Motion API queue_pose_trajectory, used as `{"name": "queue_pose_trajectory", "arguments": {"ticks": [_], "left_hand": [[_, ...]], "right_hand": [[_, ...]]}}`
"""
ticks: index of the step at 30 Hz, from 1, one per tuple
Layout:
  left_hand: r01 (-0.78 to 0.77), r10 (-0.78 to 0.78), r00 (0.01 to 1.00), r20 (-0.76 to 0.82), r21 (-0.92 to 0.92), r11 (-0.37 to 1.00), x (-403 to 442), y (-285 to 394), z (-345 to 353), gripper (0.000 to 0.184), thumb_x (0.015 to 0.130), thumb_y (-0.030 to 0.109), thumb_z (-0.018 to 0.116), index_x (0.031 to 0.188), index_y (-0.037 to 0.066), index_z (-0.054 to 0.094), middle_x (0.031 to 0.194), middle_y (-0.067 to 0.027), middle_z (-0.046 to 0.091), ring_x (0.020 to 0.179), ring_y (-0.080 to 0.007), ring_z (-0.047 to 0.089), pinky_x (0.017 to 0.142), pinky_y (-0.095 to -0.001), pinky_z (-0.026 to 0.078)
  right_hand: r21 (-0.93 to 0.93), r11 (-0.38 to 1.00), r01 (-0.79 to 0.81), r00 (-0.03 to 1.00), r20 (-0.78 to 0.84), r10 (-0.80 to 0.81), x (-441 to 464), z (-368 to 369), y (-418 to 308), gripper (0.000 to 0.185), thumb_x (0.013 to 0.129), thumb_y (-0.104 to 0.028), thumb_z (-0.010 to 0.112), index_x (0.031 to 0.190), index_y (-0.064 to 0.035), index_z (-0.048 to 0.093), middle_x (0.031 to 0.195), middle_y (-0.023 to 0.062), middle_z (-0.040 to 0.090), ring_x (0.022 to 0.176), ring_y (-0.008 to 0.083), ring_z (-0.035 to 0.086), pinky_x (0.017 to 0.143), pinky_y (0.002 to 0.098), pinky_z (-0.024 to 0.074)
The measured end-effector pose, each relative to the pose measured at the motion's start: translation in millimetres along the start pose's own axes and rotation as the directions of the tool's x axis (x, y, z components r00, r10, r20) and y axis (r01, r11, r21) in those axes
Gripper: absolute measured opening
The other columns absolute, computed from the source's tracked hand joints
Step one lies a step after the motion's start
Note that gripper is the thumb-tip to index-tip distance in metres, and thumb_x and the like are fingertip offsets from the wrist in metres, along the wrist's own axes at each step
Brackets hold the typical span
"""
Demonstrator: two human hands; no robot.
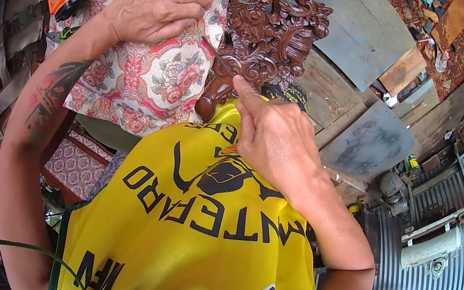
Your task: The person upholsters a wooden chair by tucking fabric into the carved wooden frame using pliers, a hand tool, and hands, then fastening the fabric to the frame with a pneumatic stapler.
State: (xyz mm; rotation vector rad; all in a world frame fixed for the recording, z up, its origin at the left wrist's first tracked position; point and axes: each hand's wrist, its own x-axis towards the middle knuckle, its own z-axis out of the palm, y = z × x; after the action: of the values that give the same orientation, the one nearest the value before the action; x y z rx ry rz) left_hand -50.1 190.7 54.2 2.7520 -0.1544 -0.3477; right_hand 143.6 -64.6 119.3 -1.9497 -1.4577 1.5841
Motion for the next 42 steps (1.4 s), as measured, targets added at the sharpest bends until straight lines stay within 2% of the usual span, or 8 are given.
{"name": "queue_pose_trajectory", "arguments": {"ticks": [16,23,26,32,35,38,41,42], "left_hand": [[-0.008,0.007,1.000,0.020,0.055,0.998,1.6,5.7,-4.1,0.024,0.099,0.033,0.058,0.086,0.016,0.069,0.104,0.0020,0.067,0.135,-0.0187,0.057,0.129,-0.0754,0.006],[-0.008,0.007,1.000,0.005,0.012,1.000,3.4,3.2,-1.0,0.024,0.098,0.034,0.059,0.085,0.016,0.070,0.106,0.0015,0.068,0.135,-0.0194,0.057,0.129,-0.0754,0.009],[0.002,-0.002,1.000,0.011,0.038,0.999,1.6,4.3,-0.6,0.023,0.096,0.035,0.061,0.088,0.017,0.072,0.109,0.0019,0.069,0.137,-0.0191,0.056,0.129,-0.0749,0.009],[0.015,-0.015,1.000,0.003,0.002,1.000,2.5,3.1,2.3,0.020,0.093,0.034,0.064,0.096,0.017,0.074,0.115,0.0026,0.070,0.139,-0.0204,0.056,0.129,-0.0749,0.008],[0.021,-0.020,0.999,0.028,-0.012,1.000,3.1,3.8,3.1,0.021,0.093,0.035,0.064,0.097,0.017,0.074,0.116,0.0020,0.070,0.140,-0.0209,0.055,0.129,-0.0749,0.007],[-0.016,0.015,0.999,0.038,0.042,0.999,1.3,-0.8,3.8,0.022,0.094,0.036,0.063,0.098,0.017,0.074,0.117,0.0017,0.070,0.142,-0.0202,0.053,0.129,-0.0745,0.008],[-0.019,0.016,0.997,0.076,0.037,0.999,3.6,1.6,5.1,0.023,0.095,0.037,0.063,0.100,0.017,0.074,0.120,0.0015,0.070,0.144,-0.0202,0.052,0.129,-0.0745,0.009],[0.006,-0.007,0.998,0.058,0.021,1.000,0.8,1.6,6.1,0.023,0.094,0.036,0.064,0.101,0.017,0.074,0.121,0.0014,0.070,0.145,-0.0207,0.052,0.128,-0.0747,0.010]], "right_hand": [[-0.240,0.971,-0.008,0.999,0.034,0.017,3.3,5.2,-20.0,0.048,0.087,-0.008,0.070,0.134,0.0023,0.071,0.077,0.0253,0.073,0.067,0.0383,0.074,0.066,0.0500,0.0603],[0.538,0.804,-0.253,0.960,0.242,0.140,25.3,-5.0,40.1,0.026,0.095,0.003,0.063,0.116,0.0050,0.078,0.078,0.0197,0.076,0.089,0.0271,0.080,0.064,0.0349,0.0543],[-0.087,0.990,0.110,0.992,0.073,-0.104,21.0,-9.1,32.8,0.017,0.093,-0.001,0.062,0.096,0.0064,0.077,0.083,0.0308,0.068,0.063,0.0265,0.075,0.062,0.0418,0.0556],[0.615,0.759,-0.215,0.968,0.239,0.080,27.9,7.1,54.4,0.045,0.091,-0.004,0.063,0.135,-0.0033,0.072,0.070,0.0267,0.064,0.065,0.0411,0.069,0.068,0.0482,0.0572],[0.058,0.996,-0.063,0.978,0.203,0.050,22.6,-12.4,28.4,0.041,0.092,-0.002,0.061,0.131,-0.0014,0.074,0.074,0.0276,0.066,0.065,0.0407,0.070,0.068,0.0474,0.0569],[-0.112,0.978,0.178,0.982,0.086,-0.169,26.0,-10.8,32.1,0.024,0.093,0.003,0.064,0.113,0.0060,0.077,0.071,0.0253,0.068,0.058,0.0085,0.065,0.054,0.0366,0.0483],[0.114,0.993,-0.012,0.982,0.190,-0.010,33.7,-12.9,44.2,0.020,0.092,0.003,0.065,0.107,0.0072,0.077,0.072,0.0235,0.071,0.067,0.0058,0.068,0.056,0.0371,0.0498],[0.349,0.935,-0.063,0.971,0.238,-0.023,43.6,-6.0,61.0,0.029,0.092,0.002,0.063,0.117,0.0035,0.077,0.075,0.0251,0.071,0.068,0.0240,0.069,0.064,0.0383,0.0551]]}}
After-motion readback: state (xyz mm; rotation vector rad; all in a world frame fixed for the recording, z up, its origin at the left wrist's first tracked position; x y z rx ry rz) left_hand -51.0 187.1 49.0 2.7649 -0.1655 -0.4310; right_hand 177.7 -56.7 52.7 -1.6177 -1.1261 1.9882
